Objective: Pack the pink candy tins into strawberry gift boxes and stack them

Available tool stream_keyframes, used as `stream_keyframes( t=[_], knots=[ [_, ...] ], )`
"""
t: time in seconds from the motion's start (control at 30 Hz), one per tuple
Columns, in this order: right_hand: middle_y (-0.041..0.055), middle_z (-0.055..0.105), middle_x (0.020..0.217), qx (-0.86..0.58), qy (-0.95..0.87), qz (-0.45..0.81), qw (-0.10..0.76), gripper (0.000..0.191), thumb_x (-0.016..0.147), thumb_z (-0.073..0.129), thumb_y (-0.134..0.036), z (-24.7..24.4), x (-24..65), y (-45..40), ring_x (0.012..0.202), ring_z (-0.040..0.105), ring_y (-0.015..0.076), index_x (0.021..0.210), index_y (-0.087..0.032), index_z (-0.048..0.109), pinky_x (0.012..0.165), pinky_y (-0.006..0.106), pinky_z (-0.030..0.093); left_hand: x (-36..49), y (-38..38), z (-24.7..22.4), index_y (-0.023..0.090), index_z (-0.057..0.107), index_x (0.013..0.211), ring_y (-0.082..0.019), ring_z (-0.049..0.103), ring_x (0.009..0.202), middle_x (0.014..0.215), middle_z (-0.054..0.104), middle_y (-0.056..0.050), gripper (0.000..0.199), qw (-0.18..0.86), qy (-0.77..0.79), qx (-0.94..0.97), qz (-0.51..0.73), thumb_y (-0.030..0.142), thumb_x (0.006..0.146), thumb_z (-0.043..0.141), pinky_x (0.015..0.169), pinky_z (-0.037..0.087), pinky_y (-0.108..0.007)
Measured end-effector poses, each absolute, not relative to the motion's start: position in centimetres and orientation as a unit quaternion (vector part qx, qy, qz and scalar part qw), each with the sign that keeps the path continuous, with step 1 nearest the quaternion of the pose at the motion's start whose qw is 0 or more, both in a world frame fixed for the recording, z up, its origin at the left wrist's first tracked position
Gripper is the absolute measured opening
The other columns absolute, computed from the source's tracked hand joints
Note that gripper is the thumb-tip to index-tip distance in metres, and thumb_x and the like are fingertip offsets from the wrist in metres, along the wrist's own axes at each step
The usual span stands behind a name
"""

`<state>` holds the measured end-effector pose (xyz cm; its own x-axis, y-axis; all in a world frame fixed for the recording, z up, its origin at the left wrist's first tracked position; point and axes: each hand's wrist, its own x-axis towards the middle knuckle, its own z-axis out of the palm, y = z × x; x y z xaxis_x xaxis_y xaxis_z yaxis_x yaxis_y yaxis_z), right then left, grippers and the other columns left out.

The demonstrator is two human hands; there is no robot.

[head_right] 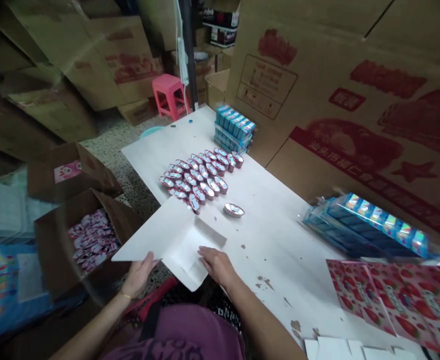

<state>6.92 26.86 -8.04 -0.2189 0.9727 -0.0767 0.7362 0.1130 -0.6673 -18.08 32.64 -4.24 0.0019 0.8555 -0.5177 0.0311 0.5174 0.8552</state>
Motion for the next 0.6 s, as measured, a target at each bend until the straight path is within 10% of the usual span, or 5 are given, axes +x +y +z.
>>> stream_keyframes(
  t=[0.13,0.37,0.6],
  knots=[
    [0.0091,0.054,0.118,-0.688,-0.637,0.151,0.312,0.038,0.087,0.038,-0.032,-5.7,9.4,31.2,0.112,0.047,0.0181,0.121,-0.019,0.048,0.095,0.036,0.040,-20.8,32.1,-4.0,0.013,0.051,0.115,-0.026,0.051,0.111,0.112,0.062,-0.010,0.060,0.652,0.608,0.221,0.395,0.050,0.070,0.060,0.099,0.036,-0.047],
    [0.0044,0.006,0.147,-0.684,-0.713,0.138,0.070,0.081,0.073,0.041,-0.065,-7.6,4.9,44.9,0.132,-0.005,0.0341,0.139,-0.025,0.017,0.102,0.058,0.008,-20.8,31.2,-2.1,0.014,0.053,0.117,-0.028,0.049,0.113,0.109,0.063,-0.009,0.062,0.638,0.618,0.117,0.444,0.047,0.065,0.066,0.102,0.034,-0.044],
    [-0.0015,-0.005,0.147,-0.667,-0.733,0.126,-0.033,0.084,0.070,0.041,-0.065,-10.0,3.7,48.4,0.130,-0.011,0.0377,0.138,-0.033,0.003,0.096,0.065,-0.002,-19.9,31.3,-2.4,0.011,0.060,0.107,-0.034,0.044,0.115,0.101,0.066,-0.012,0.063,0.633,0.642,0.052,0.430,0.050,0.058,0.070,0.100,0.033,-0.047]
  ],
)
